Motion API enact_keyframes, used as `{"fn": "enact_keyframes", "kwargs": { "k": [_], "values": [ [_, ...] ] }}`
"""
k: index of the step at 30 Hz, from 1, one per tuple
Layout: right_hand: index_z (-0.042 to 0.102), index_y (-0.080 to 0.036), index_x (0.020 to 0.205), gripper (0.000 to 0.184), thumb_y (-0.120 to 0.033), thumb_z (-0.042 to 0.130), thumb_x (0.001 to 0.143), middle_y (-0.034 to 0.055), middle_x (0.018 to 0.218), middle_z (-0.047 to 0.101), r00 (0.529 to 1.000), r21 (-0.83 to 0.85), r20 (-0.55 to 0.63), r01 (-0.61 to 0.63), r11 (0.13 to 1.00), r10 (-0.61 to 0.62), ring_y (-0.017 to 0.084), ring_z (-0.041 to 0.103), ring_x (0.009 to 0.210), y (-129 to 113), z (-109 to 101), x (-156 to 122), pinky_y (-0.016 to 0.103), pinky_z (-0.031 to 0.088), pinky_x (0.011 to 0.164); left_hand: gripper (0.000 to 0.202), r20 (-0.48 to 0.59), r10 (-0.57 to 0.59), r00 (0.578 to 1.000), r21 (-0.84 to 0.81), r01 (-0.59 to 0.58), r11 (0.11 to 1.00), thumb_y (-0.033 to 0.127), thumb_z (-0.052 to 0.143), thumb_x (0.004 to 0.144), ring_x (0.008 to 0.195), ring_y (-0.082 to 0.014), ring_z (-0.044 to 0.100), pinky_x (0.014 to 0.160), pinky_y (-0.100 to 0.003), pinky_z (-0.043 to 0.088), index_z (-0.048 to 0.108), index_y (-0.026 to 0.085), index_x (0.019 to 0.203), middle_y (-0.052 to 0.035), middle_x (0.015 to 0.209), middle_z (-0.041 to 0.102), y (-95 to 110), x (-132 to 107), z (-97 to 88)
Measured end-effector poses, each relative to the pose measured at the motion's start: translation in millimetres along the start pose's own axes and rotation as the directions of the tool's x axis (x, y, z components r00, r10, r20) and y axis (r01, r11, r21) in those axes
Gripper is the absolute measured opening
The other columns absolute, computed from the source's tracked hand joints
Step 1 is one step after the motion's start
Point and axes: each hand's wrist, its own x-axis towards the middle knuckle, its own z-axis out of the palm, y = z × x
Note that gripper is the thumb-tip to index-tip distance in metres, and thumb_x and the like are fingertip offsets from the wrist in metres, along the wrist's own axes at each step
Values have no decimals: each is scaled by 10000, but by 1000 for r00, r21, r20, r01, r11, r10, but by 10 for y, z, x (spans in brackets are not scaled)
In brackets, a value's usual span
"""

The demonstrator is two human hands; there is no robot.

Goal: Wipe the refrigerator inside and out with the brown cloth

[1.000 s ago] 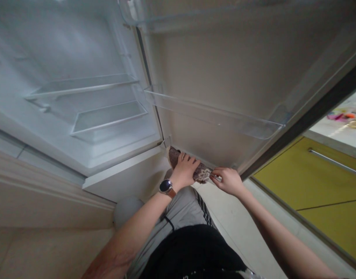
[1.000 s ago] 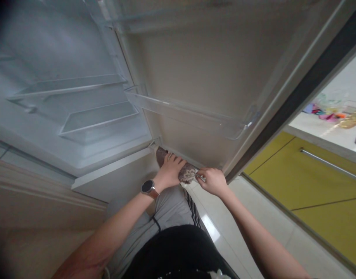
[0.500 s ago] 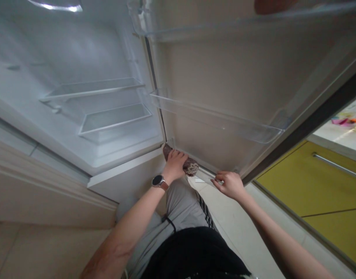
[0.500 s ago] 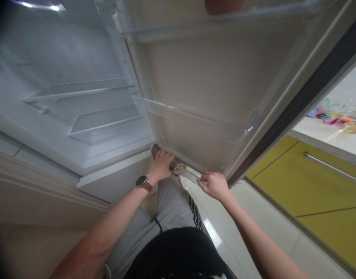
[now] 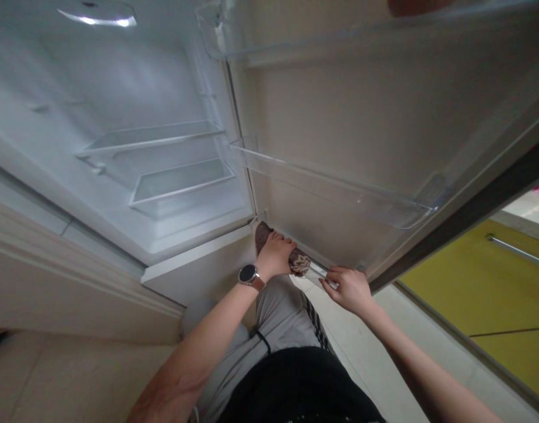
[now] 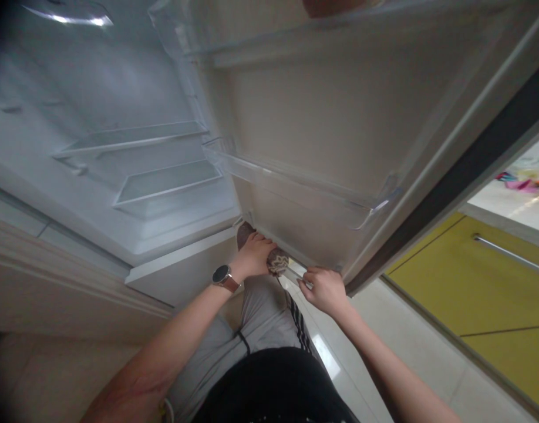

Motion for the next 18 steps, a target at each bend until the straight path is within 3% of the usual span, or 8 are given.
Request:
{"fn": "enact_keyframes", "kwargs": {
  "k": [4,7,12,18],
  "values": [
    [721,-200,751,332,-385,549,967,40,851,740,1000,-15,15,-8,1000,8,154,652,780,17,2,0,314,177,639,434,8,79,997,-20,-79,997,494,797,761,1120,-353,639,1038,-529,405,744,204,1079,-107,1078,755,366,22,19],
    [733,-209,776,297,-370,555,951,36,865,746,1000,-10,11,-2,1000,2,162,664,801,22,0,-4,318,180,645,395,12,86,996,-18,-86,996,473,777,783,1120,-350,644,1016,-520,409,739,211,1076,-100,1073,756,465,19,28],
    [730,-206,763,337,-393,542,971,34,850,741,1000,-11,14,-10,1000,10,157,662,793,3,8,-9,319,176,644,385,22,64,998,-15,-64,998,496,765,798,1082,-335,659,983,-498,435,733,230,1074,-79,1075,751,346,33,35],
    [725,-199,752,431,-447,497,1021,37,845,735,1000,-19,1,-15,1000,15,154,653,779,-13,31,-16,320,166,638,368,13,0,1000,10,-1,1000,400,755,818,1104,-321,654,1028,-477,446,733,208,1131,-114,1103,733,6,15,22]
  ]
}}
